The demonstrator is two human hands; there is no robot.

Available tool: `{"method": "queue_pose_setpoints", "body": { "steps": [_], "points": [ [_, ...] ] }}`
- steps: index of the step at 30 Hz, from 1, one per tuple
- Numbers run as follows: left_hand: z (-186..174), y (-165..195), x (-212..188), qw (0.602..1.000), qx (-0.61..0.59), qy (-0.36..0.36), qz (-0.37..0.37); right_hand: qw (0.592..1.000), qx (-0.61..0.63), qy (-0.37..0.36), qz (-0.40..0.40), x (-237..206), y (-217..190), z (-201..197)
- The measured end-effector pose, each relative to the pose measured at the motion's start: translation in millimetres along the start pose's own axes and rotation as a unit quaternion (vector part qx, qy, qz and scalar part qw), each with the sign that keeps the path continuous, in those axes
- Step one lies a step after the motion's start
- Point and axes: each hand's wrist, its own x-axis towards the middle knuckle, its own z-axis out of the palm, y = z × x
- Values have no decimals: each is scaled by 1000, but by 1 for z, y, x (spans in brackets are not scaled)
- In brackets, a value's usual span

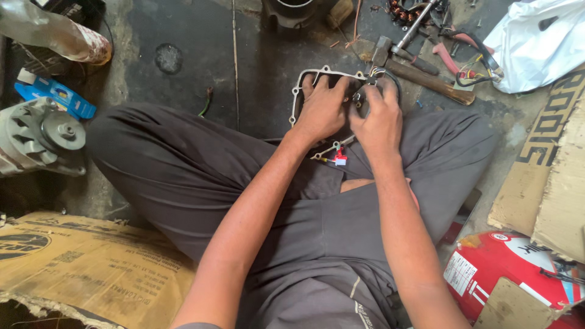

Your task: The person sits on the workshop floor with a motorcycle engine side cover in their lap, removes the stator coil from the cover, sets it aside, then repositions the cover and works the stator back into place, pressing and aligning it by hand while picking up small fasteners from the floor.

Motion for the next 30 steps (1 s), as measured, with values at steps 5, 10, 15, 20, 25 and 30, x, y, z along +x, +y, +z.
{"method": "queue_pose_setpoints", "body": {
  "steps": [5, 10, 15, 20, 25, 30],
  "points": [
    [-3, 2, 0, 998, -21, 40, -45, 1000, -21, 14, 14, 2, 3, 7],
    [-4, 4, -2, 997, 17, 49, -49, 998, -62, 20, -2, 0, 8, 13],
    [4, 6, 1, 995, 54, 65, -53, 999, -38, -3, 10, -2, 8, 9],
    [16, 9, 5, 990, 85, 64, -88, 999, -42, -2, 7, -2, 5, 7],
    [25, 9, 5, 986, 117, 86, -80, 999, 13, -15, 32, -1, -2, 2],
    [24, 7, 3, 988, 114, 66, -86, 1000, -28, -7, 8, 3, -7, -6]
  ]
}}
